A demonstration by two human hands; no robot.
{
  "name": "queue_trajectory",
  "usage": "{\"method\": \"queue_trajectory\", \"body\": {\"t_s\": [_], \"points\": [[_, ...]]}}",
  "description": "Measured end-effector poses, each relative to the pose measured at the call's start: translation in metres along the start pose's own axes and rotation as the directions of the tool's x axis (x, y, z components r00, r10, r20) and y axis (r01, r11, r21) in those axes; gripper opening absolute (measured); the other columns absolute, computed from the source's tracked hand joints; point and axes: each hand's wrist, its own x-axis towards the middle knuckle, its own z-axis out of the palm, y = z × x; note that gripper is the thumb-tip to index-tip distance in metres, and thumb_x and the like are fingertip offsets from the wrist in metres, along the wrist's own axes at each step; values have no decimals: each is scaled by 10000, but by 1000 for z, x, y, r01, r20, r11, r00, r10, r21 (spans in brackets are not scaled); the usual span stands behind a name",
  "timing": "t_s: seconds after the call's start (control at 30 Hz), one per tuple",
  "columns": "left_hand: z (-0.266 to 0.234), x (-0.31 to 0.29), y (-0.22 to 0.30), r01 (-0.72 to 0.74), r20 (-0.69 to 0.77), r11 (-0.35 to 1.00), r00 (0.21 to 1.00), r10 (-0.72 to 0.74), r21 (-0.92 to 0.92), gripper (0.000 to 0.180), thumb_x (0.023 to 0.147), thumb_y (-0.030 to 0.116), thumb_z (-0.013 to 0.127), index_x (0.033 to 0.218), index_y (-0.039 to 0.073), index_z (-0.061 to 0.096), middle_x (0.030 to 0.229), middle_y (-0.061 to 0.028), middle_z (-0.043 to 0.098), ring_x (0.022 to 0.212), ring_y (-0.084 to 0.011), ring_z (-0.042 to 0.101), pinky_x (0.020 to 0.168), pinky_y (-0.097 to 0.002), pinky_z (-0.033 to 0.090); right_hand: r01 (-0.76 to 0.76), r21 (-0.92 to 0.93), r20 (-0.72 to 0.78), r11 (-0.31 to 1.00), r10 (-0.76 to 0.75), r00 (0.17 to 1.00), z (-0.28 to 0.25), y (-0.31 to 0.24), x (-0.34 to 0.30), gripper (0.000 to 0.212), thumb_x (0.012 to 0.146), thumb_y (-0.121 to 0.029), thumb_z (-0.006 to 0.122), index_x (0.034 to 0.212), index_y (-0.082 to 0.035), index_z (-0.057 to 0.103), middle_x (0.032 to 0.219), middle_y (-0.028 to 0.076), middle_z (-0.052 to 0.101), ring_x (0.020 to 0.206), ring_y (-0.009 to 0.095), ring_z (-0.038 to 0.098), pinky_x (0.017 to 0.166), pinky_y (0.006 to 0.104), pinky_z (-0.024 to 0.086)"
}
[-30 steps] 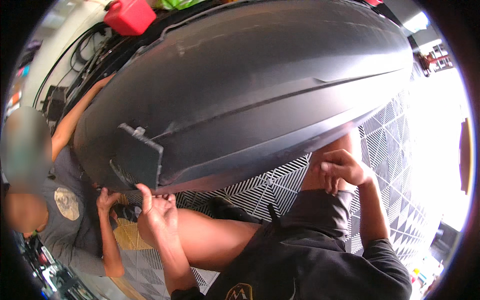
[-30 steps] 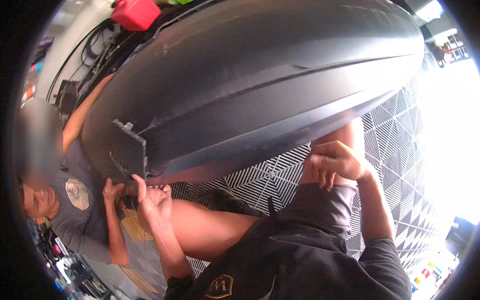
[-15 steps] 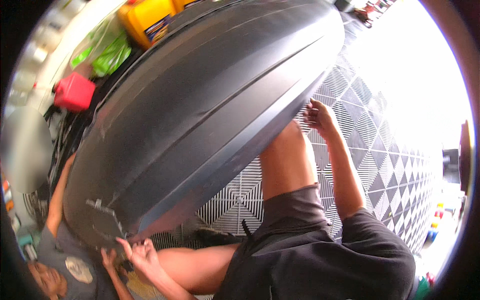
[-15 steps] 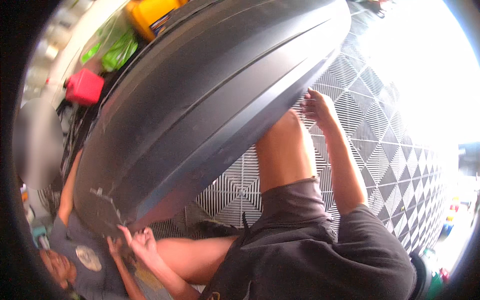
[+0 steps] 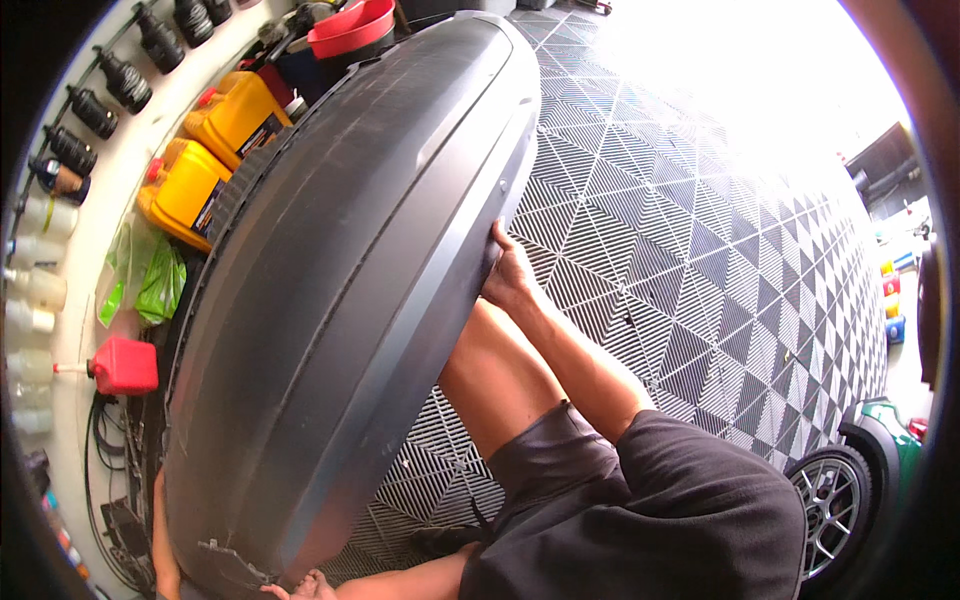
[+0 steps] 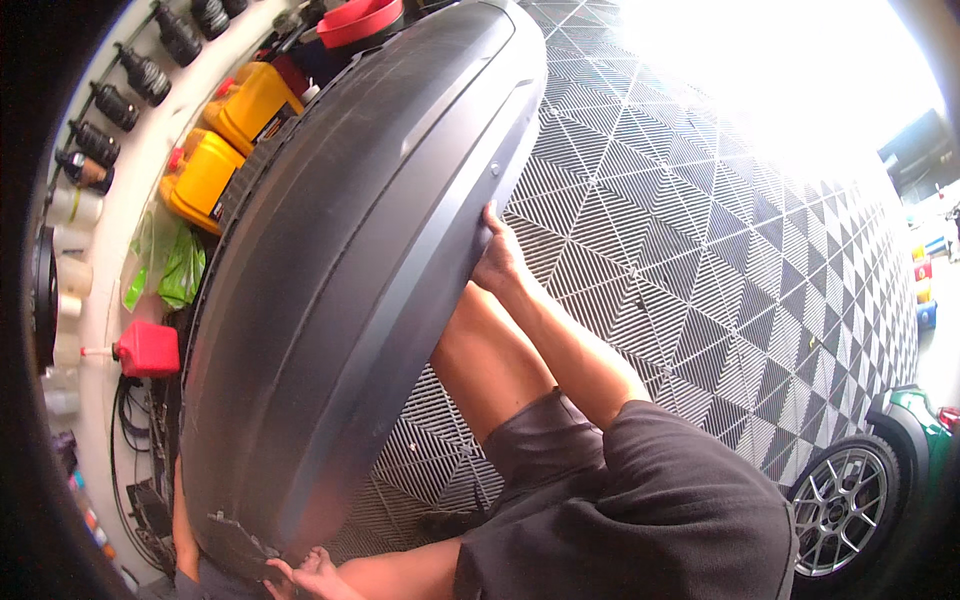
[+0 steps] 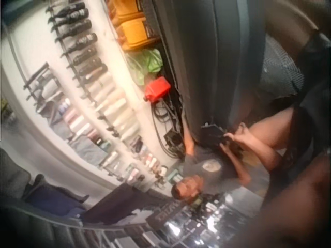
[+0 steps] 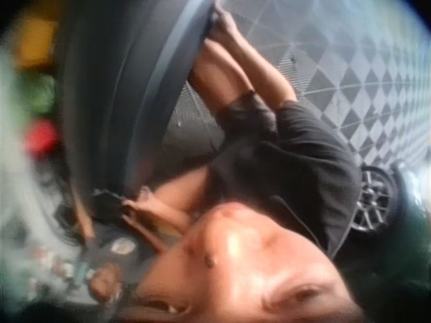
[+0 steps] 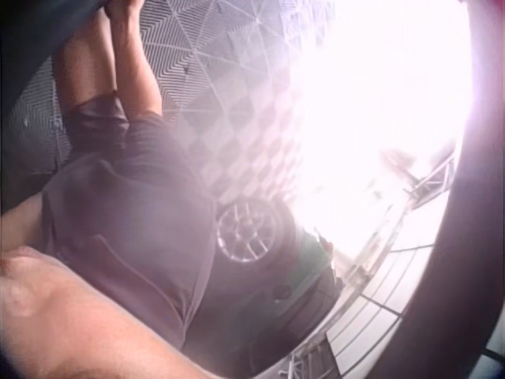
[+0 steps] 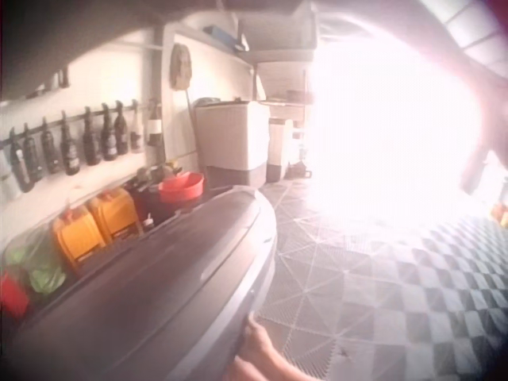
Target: The person installs a small black circular sensor into a white car bumper, then moves to the rear of a white SUV to handle a black plastic trim piece. The person and a coworker then fit a large black plastic cover onto a green car's rear bumper.
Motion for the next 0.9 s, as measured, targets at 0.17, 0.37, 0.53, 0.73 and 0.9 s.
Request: {"method": "queue_trajectory", "body": {"t_s": [0.17, 0.37, 0.53, 0.73, 0.9], "points": [[33, -68, 11, -103, -67, 993, 992, 106, 56, 519, 892, 529, 683, 1278, 185, 636, 1370, -111, 579, 1208, -331, 511, 961, -585, 387, -44, 45, 18, 998, 43, 999, 61, -13, -43, 440, 989, -449, 578, 1231, -88, 646, 1218, 72, 685, 1162, 259, 618, 1097, 473, 405], [34, -58, 28, -149, -41, 986, 988, 152, 69, 526, 890, 535, 687, 1279, 184, 638, 1366, -111, 582, 1211, -326, 512, 966, -589, 388, -129, 141, 151, 982, 108, 983, 124, -32, -82, 408, 1022, -393, 522, 1298, -107, 614, 1268, 52, 665, 1213, 261, 593, 1105, 484, 399], [28, -29, 39, -194, 34, 981, 981, 193, 25, 533, 887, 540, 690, 1280, 184, 639, 1362, -111, 584, 1215, -322, 513, 970, -593, 389, 164, -127, 205, 978, -136, 969, 132, -71, -48, 460, 985, -446, 565, 1228, -59, 625, 1182, 132, 684, 1123, 304, 634, 1044, 512, 455], [8, -4, 77, -312, 105, 949, 943, 315, -41, 540, 884, 546, 694, 1280, 183, 641, 1358, -110, 587, 1218, -316, 513, 974, -597, 391, 24, 21, 107, 1000, -26, 994, 130, -72, -17, 386, 953, -301, 625, 1230, -32, 595, 1189, 153, 652, 1131, 310, 613, 1011, 519, 474], [21, 17, 50, -247, 274, 965, 925, 262, -89, 546, 882, 551, 697, 1281, 183, 642, 1354, -110, 589, 1221, -312, 514, 978, -601, 392, 147, -52, 77, 988, -143, 987, 170, -94, -49, 371, 985, -318, 601, 1215, -27, 620, 1187, 152, 655, 1099, 294, 617, 1014, 485, 464]]}}
